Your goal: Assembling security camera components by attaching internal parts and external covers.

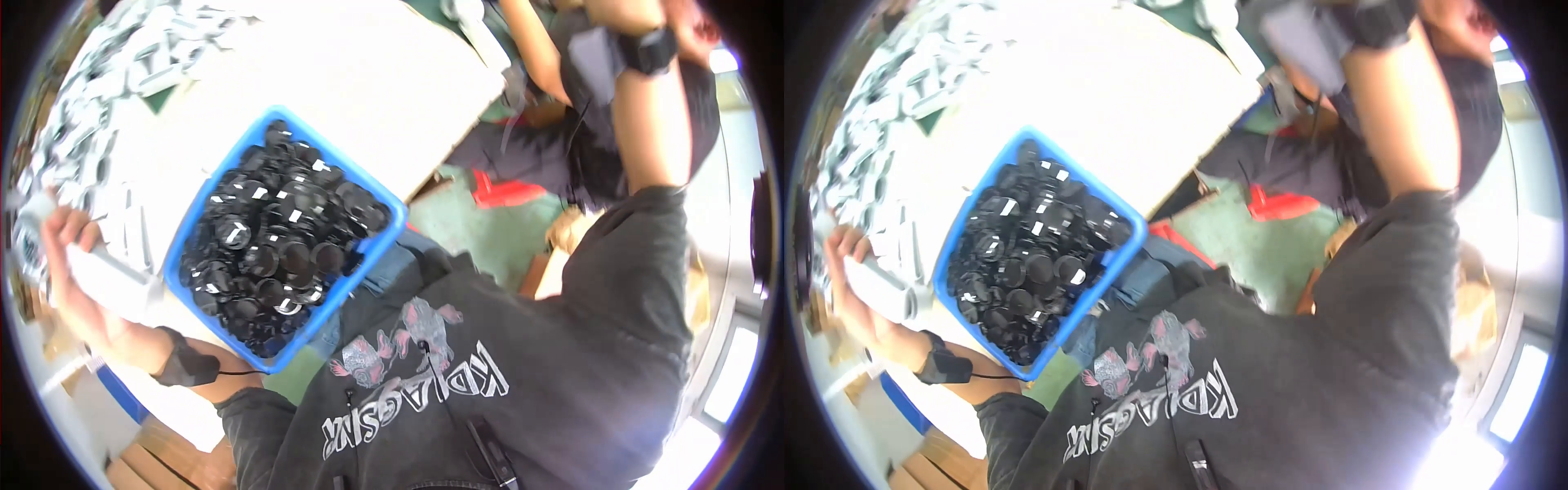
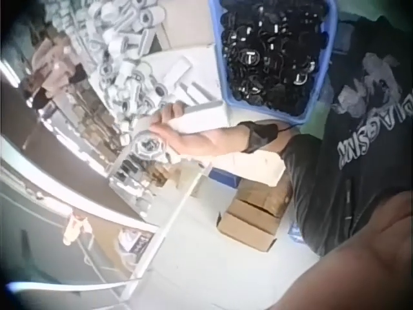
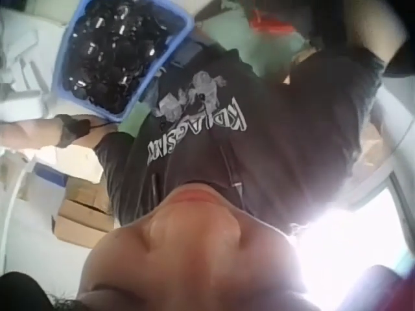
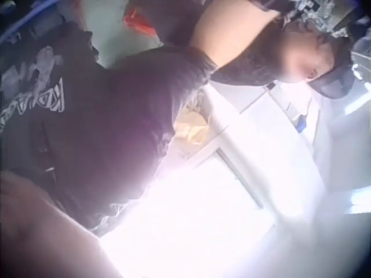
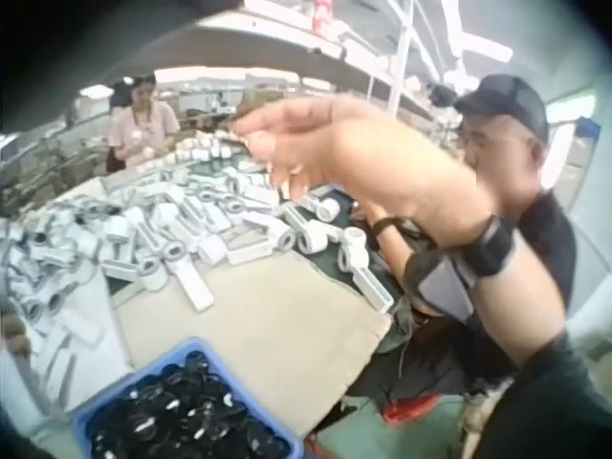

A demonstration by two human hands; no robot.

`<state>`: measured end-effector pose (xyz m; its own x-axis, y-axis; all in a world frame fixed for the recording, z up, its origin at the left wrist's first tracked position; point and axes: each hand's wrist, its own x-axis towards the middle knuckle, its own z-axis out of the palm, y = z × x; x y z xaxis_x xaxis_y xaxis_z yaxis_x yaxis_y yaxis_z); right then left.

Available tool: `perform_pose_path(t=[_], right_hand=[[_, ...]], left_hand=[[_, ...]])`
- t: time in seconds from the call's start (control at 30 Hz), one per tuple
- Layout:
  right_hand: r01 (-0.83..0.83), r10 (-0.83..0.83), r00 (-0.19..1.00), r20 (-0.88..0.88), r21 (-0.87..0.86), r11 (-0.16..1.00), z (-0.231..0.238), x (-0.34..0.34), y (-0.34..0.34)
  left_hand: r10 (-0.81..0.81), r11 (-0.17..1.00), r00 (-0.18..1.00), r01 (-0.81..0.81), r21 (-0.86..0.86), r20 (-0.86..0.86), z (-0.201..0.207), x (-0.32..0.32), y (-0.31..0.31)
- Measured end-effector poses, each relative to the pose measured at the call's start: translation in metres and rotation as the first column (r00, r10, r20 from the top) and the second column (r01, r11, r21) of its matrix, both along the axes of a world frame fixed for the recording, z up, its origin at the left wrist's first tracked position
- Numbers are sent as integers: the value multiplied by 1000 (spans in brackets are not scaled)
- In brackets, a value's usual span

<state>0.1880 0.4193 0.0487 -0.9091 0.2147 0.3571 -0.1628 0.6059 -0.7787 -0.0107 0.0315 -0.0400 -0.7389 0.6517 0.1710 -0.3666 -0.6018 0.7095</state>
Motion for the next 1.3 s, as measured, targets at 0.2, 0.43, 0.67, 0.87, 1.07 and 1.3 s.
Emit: perform_pose_path(t=[0.2, 0.43, 0.67, 0.87, 1.07, 1.3], right_hand=[[-414, 429, 885, -181, -728, 546, -69, -75, -61], [-413, 465, 867, -179, -779, 471, -67, -114, -148], [-419, 460, 864, -205, -798, 432, -82, -143, -158], [-401, 462, 868, -182, -805, 437, -89, -157, -164], [-416, 514, 832, -208, -848, 329, -82, -159, -154], [-437, 506, 851, -141, -726, 531, -83, -149, -162]], left_hand=[[293, 904, 955, -289, -316, -38, -3, 32, 34], [304, 919, 950, -314, -241, -75, 7, 32, 31], [332, 916, 938, -346, -201, -104, 10, 30, 33], [335, 915, 938, -346, -208, -85, -2, 20, 34], [343, 912, 932, -361, -196, -119, 2, 19, 34], [348, 916, 932, -361, -175, -104, 1, 22, 34]])
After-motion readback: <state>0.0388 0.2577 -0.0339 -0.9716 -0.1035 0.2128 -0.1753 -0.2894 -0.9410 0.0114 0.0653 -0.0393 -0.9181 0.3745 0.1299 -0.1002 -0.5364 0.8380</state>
